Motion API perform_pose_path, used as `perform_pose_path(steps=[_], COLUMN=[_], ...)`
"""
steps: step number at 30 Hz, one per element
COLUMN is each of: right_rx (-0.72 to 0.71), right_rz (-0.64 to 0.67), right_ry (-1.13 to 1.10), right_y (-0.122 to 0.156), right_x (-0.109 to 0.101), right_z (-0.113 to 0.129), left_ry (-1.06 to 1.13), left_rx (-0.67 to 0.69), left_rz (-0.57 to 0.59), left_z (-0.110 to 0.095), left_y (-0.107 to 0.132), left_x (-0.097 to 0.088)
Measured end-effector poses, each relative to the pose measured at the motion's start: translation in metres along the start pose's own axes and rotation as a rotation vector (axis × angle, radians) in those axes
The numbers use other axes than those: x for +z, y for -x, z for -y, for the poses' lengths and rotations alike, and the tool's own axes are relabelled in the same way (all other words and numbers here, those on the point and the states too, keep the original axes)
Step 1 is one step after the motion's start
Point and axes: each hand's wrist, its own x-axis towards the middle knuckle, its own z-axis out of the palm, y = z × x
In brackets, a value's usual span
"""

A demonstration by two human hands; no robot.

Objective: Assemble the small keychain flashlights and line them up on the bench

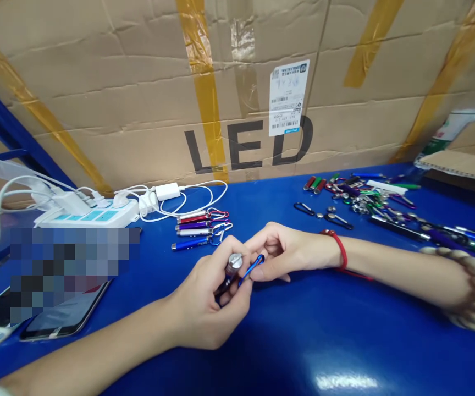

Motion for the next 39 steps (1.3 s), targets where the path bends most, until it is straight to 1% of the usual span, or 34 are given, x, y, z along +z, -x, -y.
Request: perform_pose_path(steps=[3, 8, 13, 20, 24, 27, 29, 32, 35, 37, 39], right_rx=[0.008, -0.016, -0.014, -0.008, -0.009, -0.015, -0.014, -0.019, -0.024, -0.02, -0.015], right_rz=[0.009, 0.015, 0.029, 0.026, 0.027, 0.026, 0.027, 0.023, 0.021, -0.016, -0.125], right_ry=[-0.019, 0.028, 0.007, -0.037, -0.04, -0.036, -0.033, -0.022, -0.018, -0.006, 0.03], right_y=[-0.0011, -0.0016, -0.0001, -0.0006, 0.0003, 0.0008, 0.0008, 0.0008, 0.0005, -0.0002, -0.0015], right_x=[0.0009, 0.0009, -0.0002, -0.0002, 0.0004, 0.0008, 0.0008, 0.0005, 0.0012, 0.0034, 0.0072], right_z=[-0.0014, -0.0036, -0.0035, -0.0052, -0.0054, -0.0057, -0.0061, -0.0061, -0.0051, -0.0045, -0.0045], left_ry=[-0.001, -0.01, -0.019, 0.093, 0.128, 0.109, 0.1, 0.093, 0.059, 0.046, 0.099], left_rx=[0.017, 0.013, 0.028, 0.026, 0.009, -0.018, -0.03, -0.023, -0.005, -0.014, -0.059], left_rz=[-0.046, -0.049, -0.031, -0.026, -0.082, -0.135, -0.148, -0.121, -0.068, -0.054, -0.088], left_z=[0.0005, 0.0003, 0.0007, 0.0046, 0.0046, 0.0033, 0.0026, 0.0023, 0.0027, 0.0033, 0.0044], left_y=[-0.0009, 0.0001, 0.0013, 0.0009, 0.0019, 0.0025, 0.0027, 0.0031, 0.0025, 0.0004, -0.0032], left_x=[-0.0005, -0.0005, -0.0011, -0.0004, 0.0026, 0.0047, 0.005, 0.0038, 0.0015, 0.0006, 0.0006])
